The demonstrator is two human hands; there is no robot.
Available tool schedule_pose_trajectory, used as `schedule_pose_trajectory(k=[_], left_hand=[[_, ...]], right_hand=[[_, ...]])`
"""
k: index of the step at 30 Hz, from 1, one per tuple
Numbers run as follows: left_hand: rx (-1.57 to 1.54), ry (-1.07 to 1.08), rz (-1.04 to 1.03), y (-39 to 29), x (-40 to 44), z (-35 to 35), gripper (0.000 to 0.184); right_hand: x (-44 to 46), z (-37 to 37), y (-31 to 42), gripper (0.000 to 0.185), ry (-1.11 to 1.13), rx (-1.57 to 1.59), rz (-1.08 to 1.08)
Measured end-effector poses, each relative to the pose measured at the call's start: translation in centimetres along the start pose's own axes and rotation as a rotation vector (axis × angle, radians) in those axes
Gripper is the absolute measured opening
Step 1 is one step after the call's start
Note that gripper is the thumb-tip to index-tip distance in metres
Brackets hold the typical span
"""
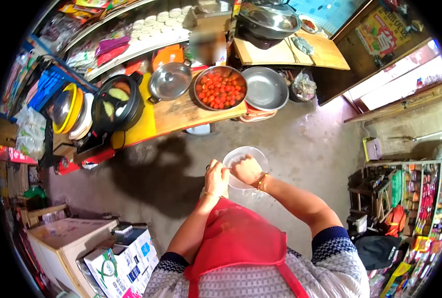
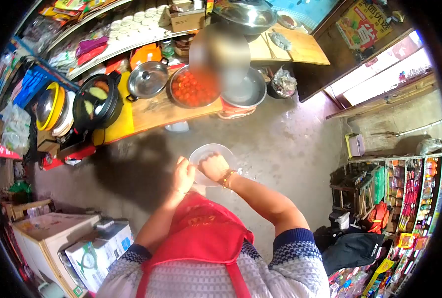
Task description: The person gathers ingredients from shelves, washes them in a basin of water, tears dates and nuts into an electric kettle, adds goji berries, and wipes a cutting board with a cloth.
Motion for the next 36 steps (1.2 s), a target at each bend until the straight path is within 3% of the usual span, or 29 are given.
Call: schedule_pose_trajectory(k=[1,3,5,7,9,11,13,15,16,19,20,21,23,27,29,30,32,34,36], left_hand=[[-0.016,0.001,-0.006,0.0,1.5,-0.5,0.012],[-0.054,0.038,0.019,-0.2,4.0,-1.1,0.011],[-0.078,0.0,0.039,-0.4,7.4,-1.5,0.011],[-0.096,-0.07,-0.016,-0.6,10.2,-2.1,0.011],[-0.111,-0.069,0.011,0.0,11.5,-3.0,0.011],[-0.112,-0.024,0.074,1.3,12.9,-3.8,0.011],[-0.101,-0.054,0.045,1.8,14.2,-3.8,0.01],[-0.059,-0.113,0.058,2.6,15.4,-3.6,0.009],[-0.044,-0.12,0.067,3.2,16.0,-3.3,0.01],[-0.024,-0.246,0.163,4.8,17.6,-2.9,0.012],[-0.018,-0.295,0.187,5.2,18.1,-2.7,0.013],[-0.003,-0.31,0.197,5.7,18.7,-2.5,0.013],[0.049,-0.375,0.266,6.4,19.1,-2.2,0.012],[0.109,-0.36,0.292,7.4,20.3,-2.0,0.012],[0.116,-0.376,0.263,7.3,22.1,-1.9,0.013],[0.11,-0.354,0.284,7.3,22.8,-2.0,0.013],[0.112,-0.362,0.273,6.6,24.7,-2.1,0.013],[0.096,-0.364,0.256,6.2,26.8,-2.7,0.012],[0.102,-0.301,0.181,5.4,28.2,-4.0,0.011]], right_hand=[[0.6,1.0,-1.2,0.028,0.0,-0.01,-0.014],[1.0,5.1,-1.9,0.036,-0.336,-0.087,0.129],[3.0,5.0,-3.4,0.035,-0.344,0.078,0.013],[6.3,2.5,-6.5,0.032,-0.116,0.263,-0.196],[7.9,2.1,-7.4,0.027,-0.101,0.252,-0.132],[9.6,1.8,-8.7,0.027,0.083,0.335,-0.196],[10.9,5.6,-8.3,0.033,0.047,0.277,-0.104],[12.5,8.0,-9.4,0.036,0.021,0.245,-0.147],[13.0,10.3,-8.5,0.03,-0.35,0.108,0.143],[15.4,10.3,-8.3,0.026,-0.258,0.119,0.296],[16.7,9.0,-8.4,0.021,-0.011,0.131,0.246],[18.3,8.6,-8.1,0.021,-0.005,0.132,0.269],[20.8,5.0,-9.9,0.021,0.311,0.136,0.035],[23.5,8.8,-9.8,0.027,0.368,-0.047,0.249],[24.2,13.3,-8.6,0.031,-0.002,-0.085,0.51],[24.4,13.2,-8.9,0.031,-0.005,-0.082,0.507],[25.0,14.6,-10.5,0.024,-0.274,0.172,0.396],[25.7,12.8,-11.6,0.021,-0.247,0.159,0.329],[27.5,6.5,-15.5,0.019,-0.16,0.427,0.223]])
Point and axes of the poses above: each hand's wrist, its own x-axis towards the middle knuckle, its own z-axis out of the back of the hand, y = z × x, the point moved 7 cm from there along x, towards the middle knuckle, and after that the axes turned 9 degrees about x, right-handed, at the moved point
